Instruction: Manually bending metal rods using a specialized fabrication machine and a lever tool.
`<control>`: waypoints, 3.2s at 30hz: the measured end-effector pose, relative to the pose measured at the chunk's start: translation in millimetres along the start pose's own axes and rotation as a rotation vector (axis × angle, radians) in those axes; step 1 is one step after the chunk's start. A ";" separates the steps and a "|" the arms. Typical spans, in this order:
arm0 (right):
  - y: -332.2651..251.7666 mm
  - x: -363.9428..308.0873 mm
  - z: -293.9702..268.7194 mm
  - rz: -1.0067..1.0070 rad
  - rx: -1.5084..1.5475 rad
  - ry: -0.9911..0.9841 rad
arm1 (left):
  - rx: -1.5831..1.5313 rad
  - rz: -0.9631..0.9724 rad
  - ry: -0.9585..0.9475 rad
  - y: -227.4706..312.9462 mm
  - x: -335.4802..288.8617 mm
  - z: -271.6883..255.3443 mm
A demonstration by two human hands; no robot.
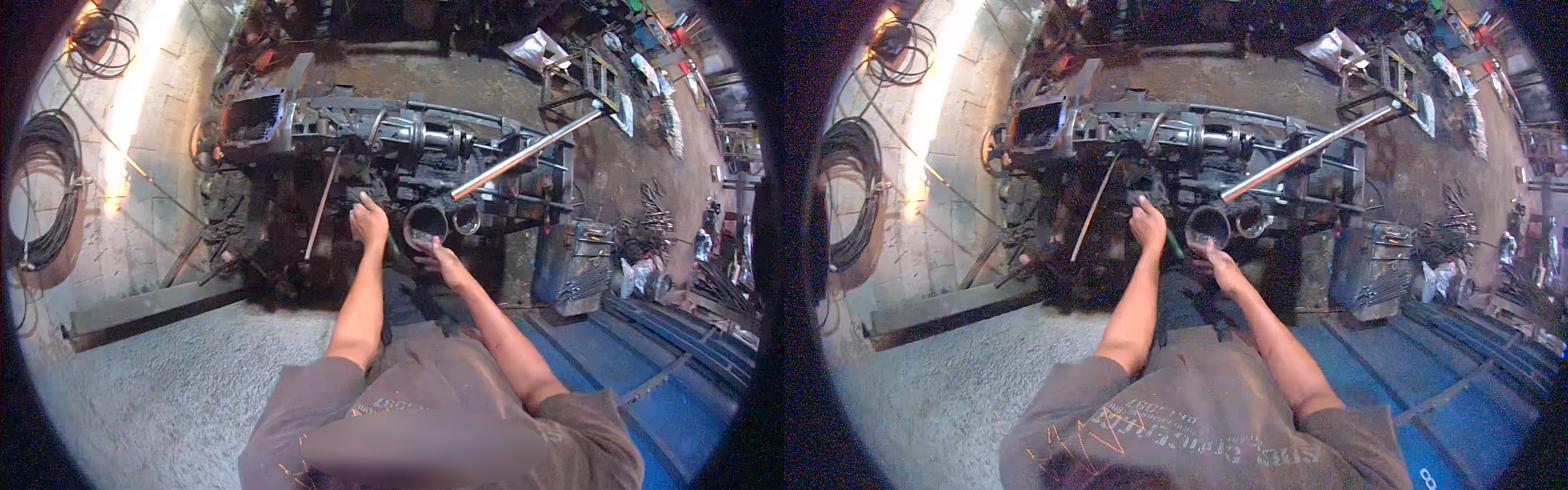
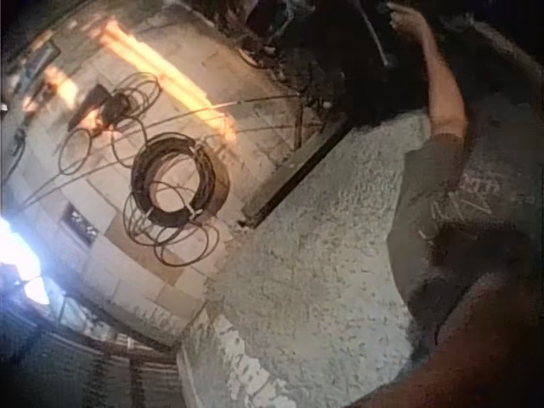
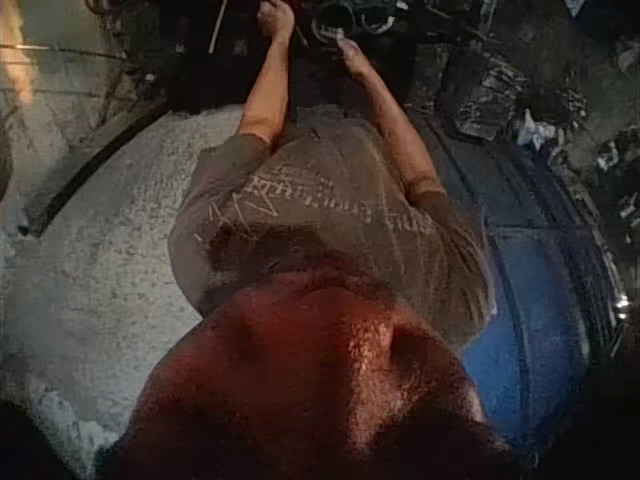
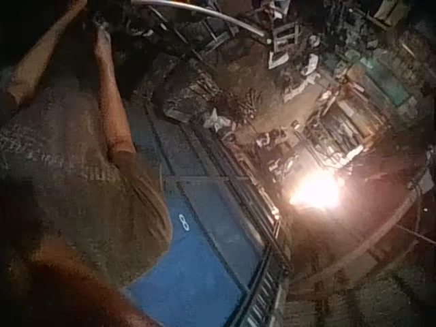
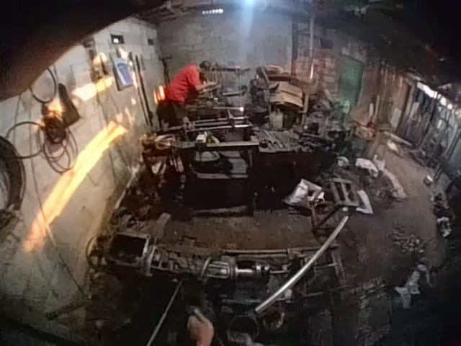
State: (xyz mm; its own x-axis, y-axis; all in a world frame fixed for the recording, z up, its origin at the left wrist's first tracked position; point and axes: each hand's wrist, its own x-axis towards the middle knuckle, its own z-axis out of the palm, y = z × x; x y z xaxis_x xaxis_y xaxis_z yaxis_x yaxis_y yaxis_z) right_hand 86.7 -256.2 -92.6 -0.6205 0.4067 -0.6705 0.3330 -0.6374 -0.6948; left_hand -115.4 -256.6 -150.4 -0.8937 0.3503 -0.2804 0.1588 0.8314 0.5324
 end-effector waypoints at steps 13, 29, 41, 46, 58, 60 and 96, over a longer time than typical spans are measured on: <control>-111.1 -109.4 -242.0 -0.416 -0.764 1.059 | -0.365 0.434 -0.070 39.4 -39.1 -15.8; -258.2 -13.4 -433.3 -0.719 -1.793 0.338 | -1.894 -0.177 -0.136 208.4 -143.1 28.3; -253.5 -48.0 -562.7 -0.738 -1.749 0.366 | -2.364 0.030 -0.305 277.7 -268.4 112.0; -251.2 -48.0 -567.6 -0.788 -1.744 0.358 | -2.314 0.125 -0.270 278.6 -263.6 119.4; -265.2 0.8 -582.3 -1.178 -1.812 0.234 | -2.236 -0.075 0.240 276.5 -287.6 123.8; -281.4 60.0 -603.3 -1.438 -1.717 0.137 | -2.407 -0.109 0.280 277.6 -311.6 136.4; -144.8 -166.3 -704.1 -0.072 -0.434 0.278 | -2.106 -0.860 0.566 -34.3 -474.2 128.6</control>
State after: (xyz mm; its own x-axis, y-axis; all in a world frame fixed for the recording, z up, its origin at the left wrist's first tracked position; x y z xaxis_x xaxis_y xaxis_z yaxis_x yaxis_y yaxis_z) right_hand 641.5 229.3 -63.6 -0.4603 0.6353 -0.6201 0.5971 -0.2954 -0.7458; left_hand 356.9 -395.7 -138.4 -0.5385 -0.1220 -0.8337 -0.3340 -0.8775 0.3442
